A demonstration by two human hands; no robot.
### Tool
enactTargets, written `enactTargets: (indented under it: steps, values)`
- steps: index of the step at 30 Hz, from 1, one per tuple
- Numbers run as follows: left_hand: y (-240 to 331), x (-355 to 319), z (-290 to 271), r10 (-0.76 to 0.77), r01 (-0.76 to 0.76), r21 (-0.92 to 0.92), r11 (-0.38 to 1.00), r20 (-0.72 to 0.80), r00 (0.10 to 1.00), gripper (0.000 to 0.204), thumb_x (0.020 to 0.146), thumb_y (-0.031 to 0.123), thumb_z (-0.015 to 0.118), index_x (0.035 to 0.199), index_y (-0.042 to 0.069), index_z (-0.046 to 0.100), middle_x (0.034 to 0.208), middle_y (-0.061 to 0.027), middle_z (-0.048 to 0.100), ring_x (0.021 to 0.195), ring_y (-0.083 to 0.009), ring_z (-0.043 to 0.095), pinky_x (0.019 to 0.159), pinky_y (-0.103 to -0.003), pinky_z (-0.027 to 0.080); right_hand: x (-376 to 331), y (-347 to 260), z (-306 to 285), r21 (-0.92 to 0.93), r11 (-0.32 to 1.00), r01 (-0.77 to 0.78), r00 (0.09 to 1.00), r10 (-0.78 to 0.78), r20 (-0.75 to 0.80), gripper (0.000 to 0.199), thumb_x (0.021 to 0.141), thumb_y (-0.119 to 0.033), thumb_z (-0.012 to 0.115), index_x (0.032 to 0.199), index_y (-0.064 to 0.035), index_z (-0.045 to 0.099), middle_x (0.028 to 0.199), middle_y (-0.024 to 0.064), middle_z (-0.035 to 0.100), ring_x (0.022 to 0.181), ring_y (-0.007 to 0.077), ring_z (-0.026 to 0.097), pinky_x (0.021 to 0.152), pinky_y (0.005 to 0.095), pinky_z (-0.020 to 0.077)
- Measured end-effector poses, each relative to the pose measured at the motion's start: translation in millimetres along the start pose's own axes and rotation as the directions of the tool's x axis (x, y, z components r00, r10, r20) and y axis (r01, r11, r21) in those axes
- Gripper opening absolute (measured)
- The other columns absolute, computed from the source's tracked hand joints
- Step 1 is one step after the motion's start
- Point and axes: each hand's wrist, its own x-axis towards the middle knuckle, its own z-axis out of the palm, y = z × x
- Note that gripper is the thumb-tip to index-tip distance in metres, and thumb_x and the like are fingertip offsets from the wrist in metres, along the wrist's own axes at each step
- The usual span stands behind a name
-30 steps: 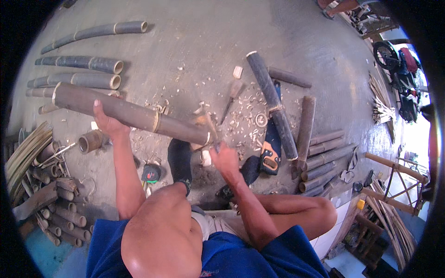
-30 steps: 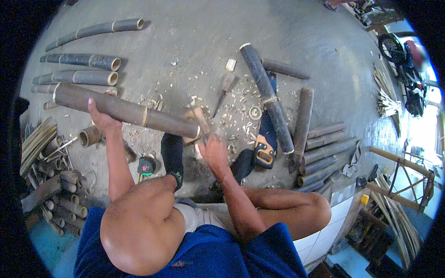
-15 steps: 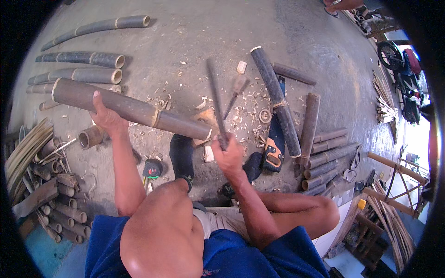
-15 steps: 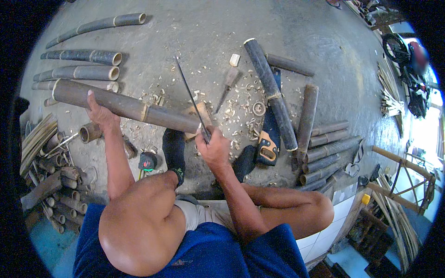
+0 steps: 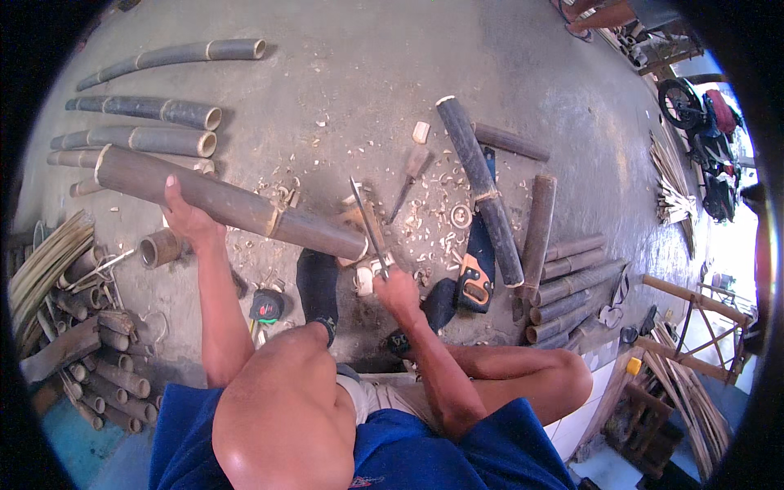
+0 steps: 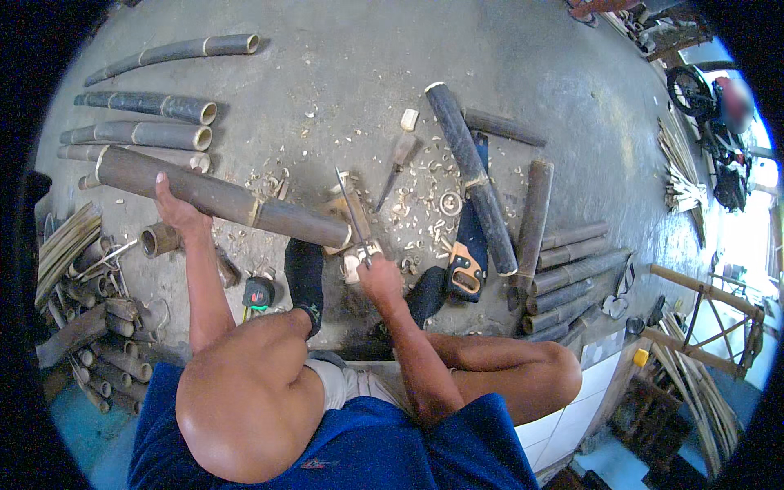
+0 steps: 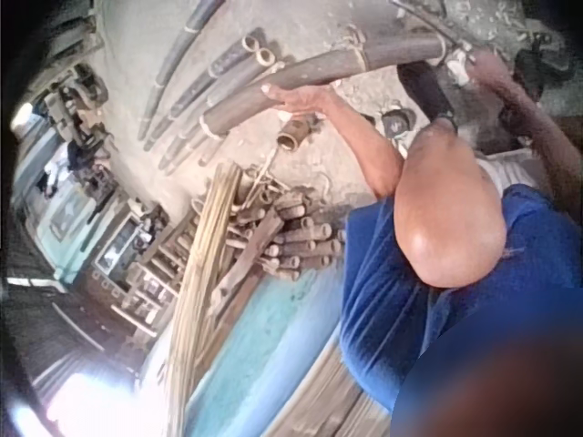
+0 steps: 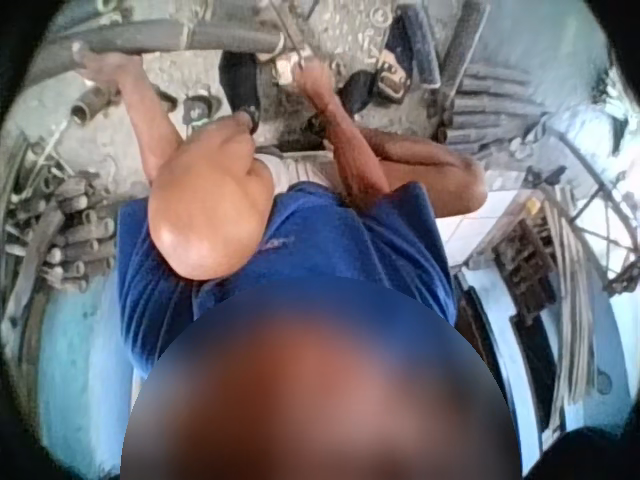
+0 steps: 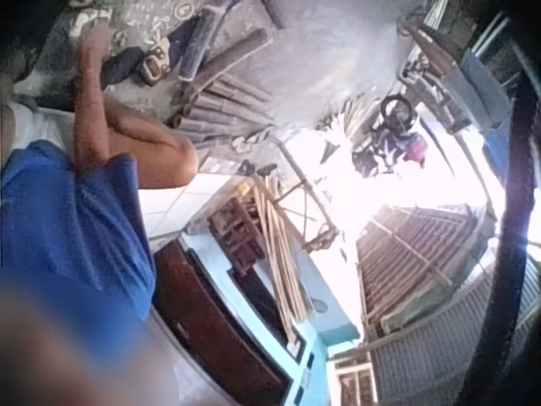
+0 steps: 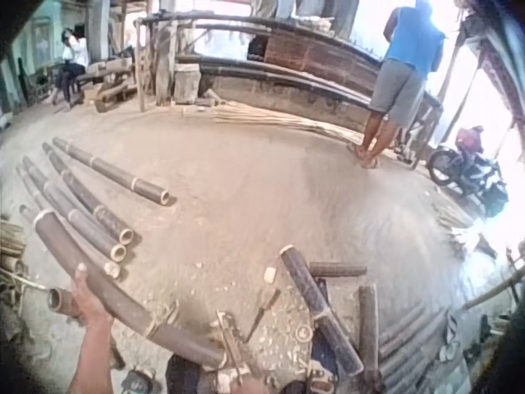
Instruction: The person sits on the floor and uses a hand saw to cut bamboo poles into shorter sections. They repeatedly pick up bamboo poles, position them on a wooden block, saw through them, and place the cut pieces aside.
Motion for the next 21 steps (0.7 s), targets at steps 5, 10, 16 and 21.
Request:
enactTargets:
  steps: [5, 10, 16, 21]
  values:
    - [5, 1, 0, -0.140, 0.146, -0.145, 0.979, 0.051, 0.989, 0.058, 0.091, 0.043, 0.062, 0.131, 0.003, 0.050, 0.109, -0.0154, 0.061, 0.101, -0.0293, 0.063, 0.085, -0.046, 0.054, 1, 35, 32, 0.195, 0.977, -0.087, 0.994, 0.098, -0.051, 0.037, 0.086, -0.031, 0.064, 0.098, 0.0040, 0.066, 0.078, 0.0311, 0.067, 0.076, 0.0509, 0.067, 0.071, 0.0559, 0.0538]
    - [4, 9, 11, -0.145, 0.147, -0.143, 0.979, 0.024, 0.989, 0.057, 0.091, 0.043, 0.064, 0.129, 0.002, 0.052, 0.110, -0.0141, 0.061, 0.103, -0.0283, 0.062, 0.086, -0.044, 0.054, -3, 19, 2, 0.083, 0.985, -0.151, 0.988, 0.153, -0.017, 0.035, 0.087, -0.029, 0.066, 0.098, 0.0042, 0.065, 0.078, 0.0298, 0.067, 0.077, 0.0491, 0.068, 0.068, 0.0547, 0.0528]
    - [-1, 10, 12, 0.005, -0.005, 0.008, 1.000, -0.005, 1.000, 0.053, 0.090, 0.033, 0.070, 0.128, -0.001, 0.054, 0.112, -0.0120, 0.063, 0.093, -0.0283, 0.065, 0.080, -0.043, 0.057, -4, -8, -31, 0.325, 0.905, 0.273, 0.894, -0.114, -0.434, 0.032, 0.089, -0.030, 0.068, 0.094, 0.0017, 0.063, 0.074, 0.0266, 0.067, 0.074, 0.0445, 0.069, 0.065, 0.0509, 0.0528]
    - [-1, 10, 12, 0.062, -0.054, 0.084, 0.995, -0.091, 0.994, 0.054, 0.089, 0.034, 0.071, 0.126, -0.003, 0.055, 0.112, -0.0123, 0.064, 0.094, -0.0275, 0.065, 0.080, -0.043, 0.056, 3, 1, -10, -0.026, 0.998, -0.048, 0.998, 0.047, -0.052, 0.036, 0.091, -0.033, 0.064, 0.101, 0.0009, 0.064, 0.075, 0.0263, 0.067, 0.071, 0.0445, 0.068, 0.064, 0.0510, 0.0525]
